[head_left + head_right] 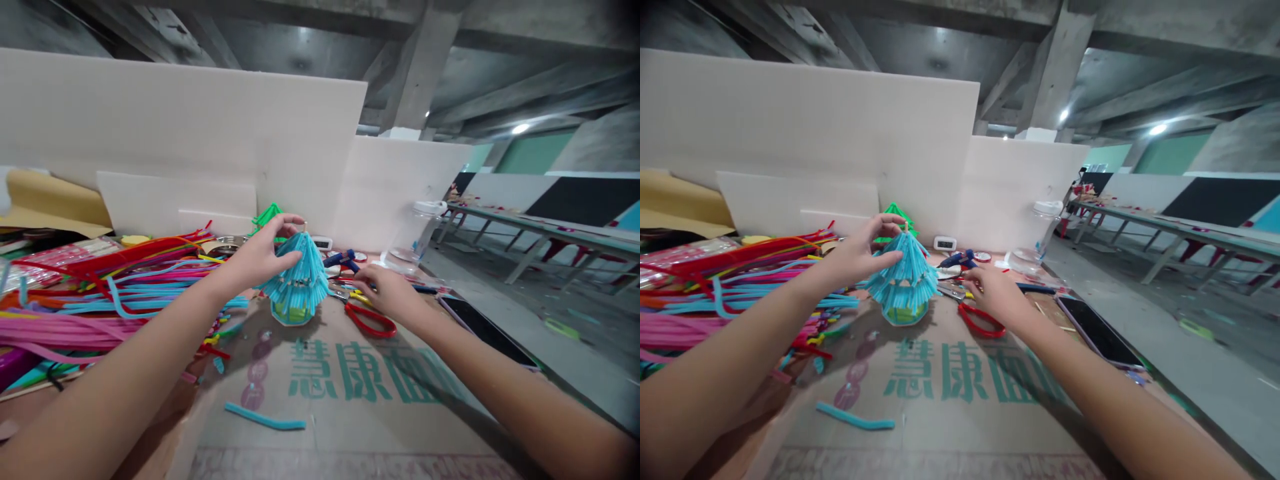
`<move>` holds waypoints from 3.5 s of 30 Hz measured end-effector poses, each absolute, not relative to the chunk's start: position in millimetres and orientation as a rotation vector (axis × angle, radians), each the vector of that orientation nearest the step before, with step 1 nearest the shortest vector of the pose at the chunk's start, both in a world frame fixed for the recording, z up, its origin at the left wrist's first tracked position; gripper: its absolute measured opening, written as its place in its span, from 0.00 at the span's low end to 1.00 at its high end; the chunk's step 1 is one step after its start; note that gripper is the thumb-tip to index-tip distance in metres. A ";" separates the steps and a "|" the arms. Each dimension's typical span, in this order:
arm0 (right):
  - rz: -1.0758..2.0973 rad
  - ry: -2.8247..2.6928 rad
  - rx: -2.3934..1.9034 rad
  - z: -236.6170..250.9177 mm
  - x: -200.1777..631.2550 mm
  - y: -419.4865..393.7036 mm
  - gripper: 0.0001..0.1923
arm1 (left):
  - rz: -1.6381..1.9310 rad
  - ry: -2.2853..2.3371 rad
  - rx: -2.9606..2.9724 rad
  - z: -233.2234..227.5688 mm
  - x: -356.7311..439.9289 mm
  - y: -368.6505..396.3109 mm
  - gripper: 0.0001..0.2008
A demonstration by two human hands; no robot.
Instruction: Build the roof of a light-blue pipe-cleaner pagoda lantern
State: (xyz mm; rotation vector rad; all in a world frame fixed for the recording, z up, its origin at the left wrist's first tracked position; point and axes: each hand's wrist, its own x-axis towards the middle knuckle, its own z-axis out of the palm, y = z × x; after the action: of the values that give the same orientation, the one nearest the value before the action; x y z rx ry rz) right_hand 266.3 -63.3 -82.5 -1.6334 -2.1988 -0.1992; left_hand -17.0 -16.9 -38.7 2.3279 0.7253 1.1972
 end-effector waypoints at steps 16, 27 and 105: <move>-0.481 -2.106 -1.371 -80.4 186.4 -75.4 0.17 | 1.310 0.834 2.382 -43.5 -8.5 -14.3 0.23; -0.630 -2.056 -1.204 -94.6 189.8 -73.7 0.12 | 1.294 0.786 2.385 -43.5 -8.9 -11.6 0.24; 0.169 -1.885 -1.210 -80.9 190.4 -80.9 0.23 | 1.160 0.792 2.361 -36.7 -25.5 -6.6 0.23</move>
State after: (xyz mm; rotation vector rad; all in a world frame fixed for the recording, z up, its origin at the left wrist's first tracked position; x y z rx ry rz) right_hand 190.4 -80.9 -80.9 -1.2096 -1.8852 0.1692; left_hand -25.5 -6.6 -36.7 2.3607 0.7919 1.1602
